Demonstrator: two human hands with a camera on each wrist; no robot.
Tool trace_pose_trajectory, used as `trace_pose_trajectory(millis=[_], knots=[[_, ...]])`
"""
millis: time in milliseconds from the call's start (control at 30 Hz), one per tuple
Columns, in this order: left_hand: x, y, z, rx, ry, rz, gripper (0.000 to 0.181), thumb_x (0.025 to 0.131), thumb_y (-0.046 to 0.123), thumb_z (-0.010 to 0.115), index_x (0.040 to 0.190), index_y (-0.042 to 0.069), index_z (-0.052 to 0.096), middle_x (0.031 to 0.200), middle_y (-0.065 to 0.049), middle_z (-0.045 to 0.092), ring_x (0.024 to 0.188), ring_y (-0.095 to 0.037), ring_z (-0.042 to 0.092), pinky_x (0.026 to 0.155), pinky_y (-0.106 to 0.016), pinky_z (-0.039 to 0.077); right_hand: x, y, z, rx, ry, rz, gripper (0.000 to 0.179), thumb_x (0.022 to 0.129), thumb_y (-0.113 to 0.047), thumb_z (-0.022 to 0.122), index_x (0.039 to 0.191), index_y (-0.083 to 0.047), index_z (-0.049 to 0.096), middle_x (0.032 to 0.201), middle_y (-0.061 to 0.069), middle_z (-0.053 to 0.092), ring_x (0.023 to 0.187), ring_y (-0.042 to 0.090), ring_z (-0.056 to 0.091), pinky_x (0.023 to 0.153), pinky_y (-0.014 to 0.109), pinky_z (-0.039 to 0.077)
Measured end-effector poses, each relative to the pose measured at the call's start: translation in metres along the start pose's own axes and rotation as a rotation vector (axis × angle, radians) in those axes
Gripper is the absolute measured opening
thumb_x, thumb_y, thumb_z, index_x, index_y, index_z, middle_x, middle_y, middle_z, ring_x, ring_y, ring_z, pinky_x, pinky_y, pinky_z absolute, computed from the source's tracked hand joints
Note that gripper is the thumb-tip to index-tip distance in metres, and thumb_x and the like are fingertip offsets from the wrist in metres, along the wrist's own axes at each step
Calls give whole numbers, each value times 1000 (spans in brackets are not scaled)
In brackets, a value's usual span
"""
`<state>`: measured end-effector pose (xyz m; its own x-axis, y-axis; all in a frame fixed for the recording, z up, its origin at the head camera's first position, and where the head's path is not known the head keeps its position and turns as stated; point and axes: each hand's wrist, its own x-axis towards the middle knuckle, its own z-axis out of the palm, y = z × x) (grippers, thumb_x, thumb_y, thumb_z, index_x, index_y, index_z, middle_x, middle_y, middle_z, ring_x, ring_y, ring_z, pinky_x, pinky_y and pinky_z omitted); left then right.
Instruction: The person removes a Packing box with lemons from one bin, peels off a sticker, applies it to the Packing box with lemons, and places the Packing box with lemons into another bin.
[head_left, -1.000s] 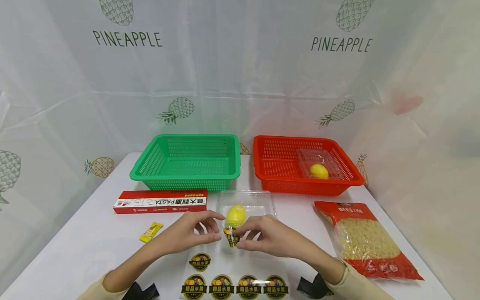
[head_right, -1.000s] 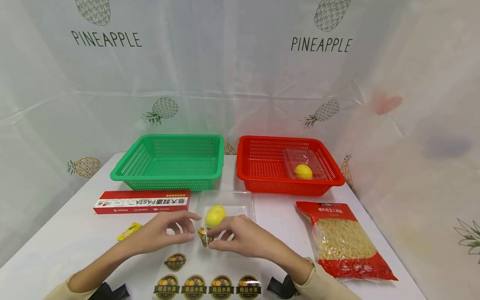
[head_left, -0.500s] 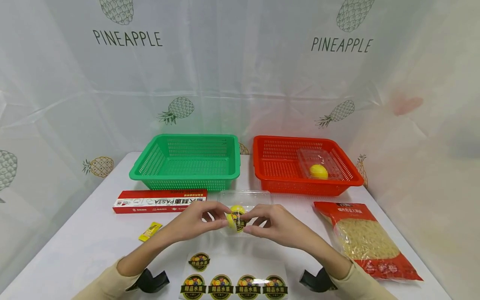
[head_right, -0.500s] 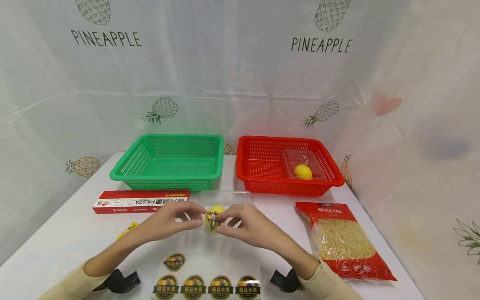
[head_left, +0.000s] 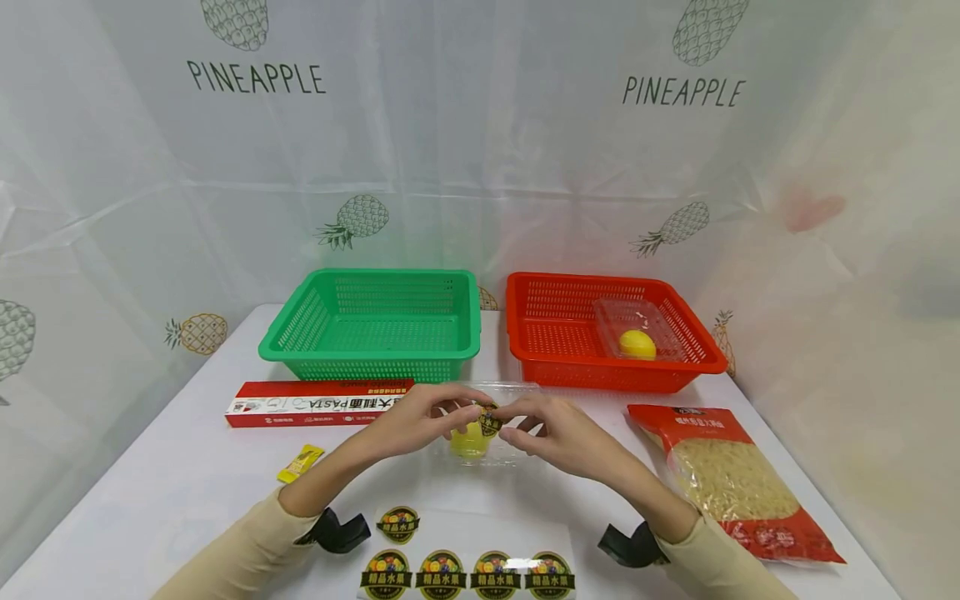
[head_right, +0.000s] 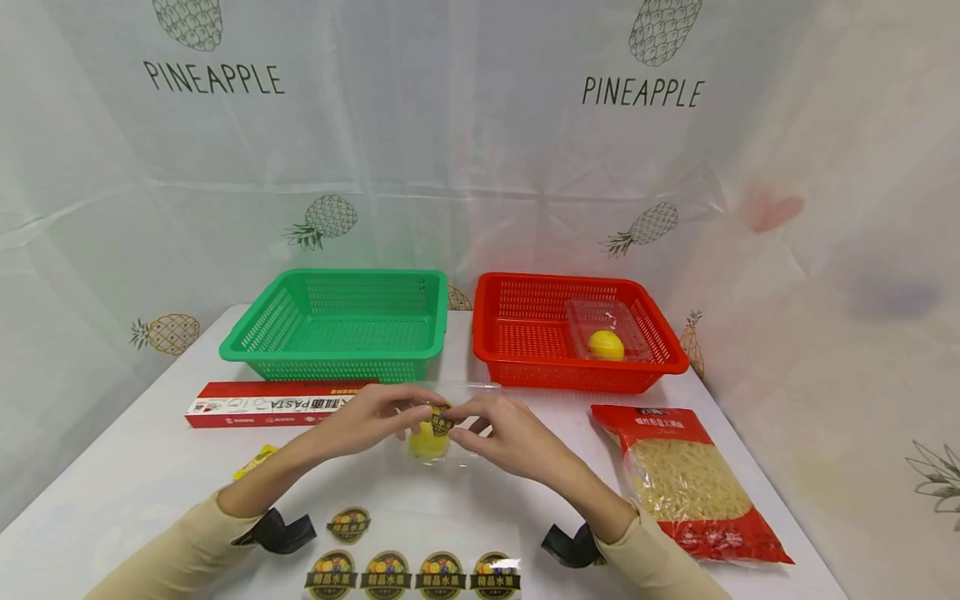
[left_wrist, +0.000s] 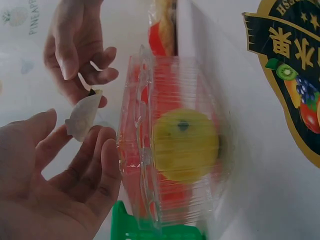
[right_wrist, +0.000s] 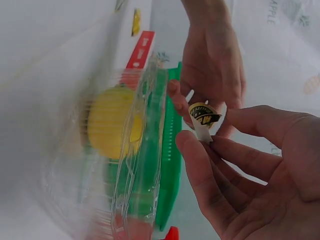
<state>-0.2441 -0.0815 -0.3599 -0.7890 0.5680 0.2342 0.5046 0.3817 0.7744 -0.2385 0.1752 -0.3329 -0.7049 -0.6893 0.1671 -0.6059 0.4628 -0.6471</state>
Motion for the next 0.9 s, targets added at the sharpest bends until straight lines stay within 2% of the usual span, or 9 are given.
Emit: trace_pose_trajectory(millis=[100,267,400,467,567,700,900], knots=[[2,-1,1,3,12,-6,24,98,33,60,118,23,69,104,2,72,81,-27,68,66,-32,58,2,4,-1,10,4,3,31,95,-30,65,121,-14,70,118,2,71,88,11,72,71,21,57],[6,-3,0,30,46,-2,19,97,30,62,108,19,73,93,-5,73,77,-28,66,63,-28,57,4,9,-2,34,-1,14,32,95,-30,65,122,-13,69,119,4,71,88,11,72,69,20,57],[11,-4,0,110,94,1,17,95,29,66,103,18,75,90,-5,75,74,-15,63,65,-26,55,6,11,-3,45,-2,16,34,95,-29,65,124,-11,68,120,6,70,87,13,72,67,19,57],[14,-4,0,144,118,-12,15,93,28,67,101,18,76,90,-2,76,75,-8,62,68,-25,54,8,12,-3,48,3,12,34,95,-28,65,124,-11,68,121,7,70,87,13,72,68,19,57],[18,-4,0,173,144,-34,14,92,28,69,98,19,77,87,4,75,77,-4,61,69,-22,53,10,14,-4,52,14,14,33,95,-27,66,124,-12,68,120,7,71,86,13,72,68,19,57],[22,-6,0,163,165,-49,10,91,24,71,96,18,77,85,8,74,77,-5,62,69,-22,53,13,16,-5,49,40,42,31,94,-26,67,122,-13,70,116,6,72,85,14,72,67,20,57],[26,-8,0,83,176,-88,13,89,21,73,100,14,75,85,2,75,76,-10,63,69,-24,53,18,19,-6,72,75,96,28,92,-21,69,118,-10,72,103,6,75,77,23,72,62,22,57]])
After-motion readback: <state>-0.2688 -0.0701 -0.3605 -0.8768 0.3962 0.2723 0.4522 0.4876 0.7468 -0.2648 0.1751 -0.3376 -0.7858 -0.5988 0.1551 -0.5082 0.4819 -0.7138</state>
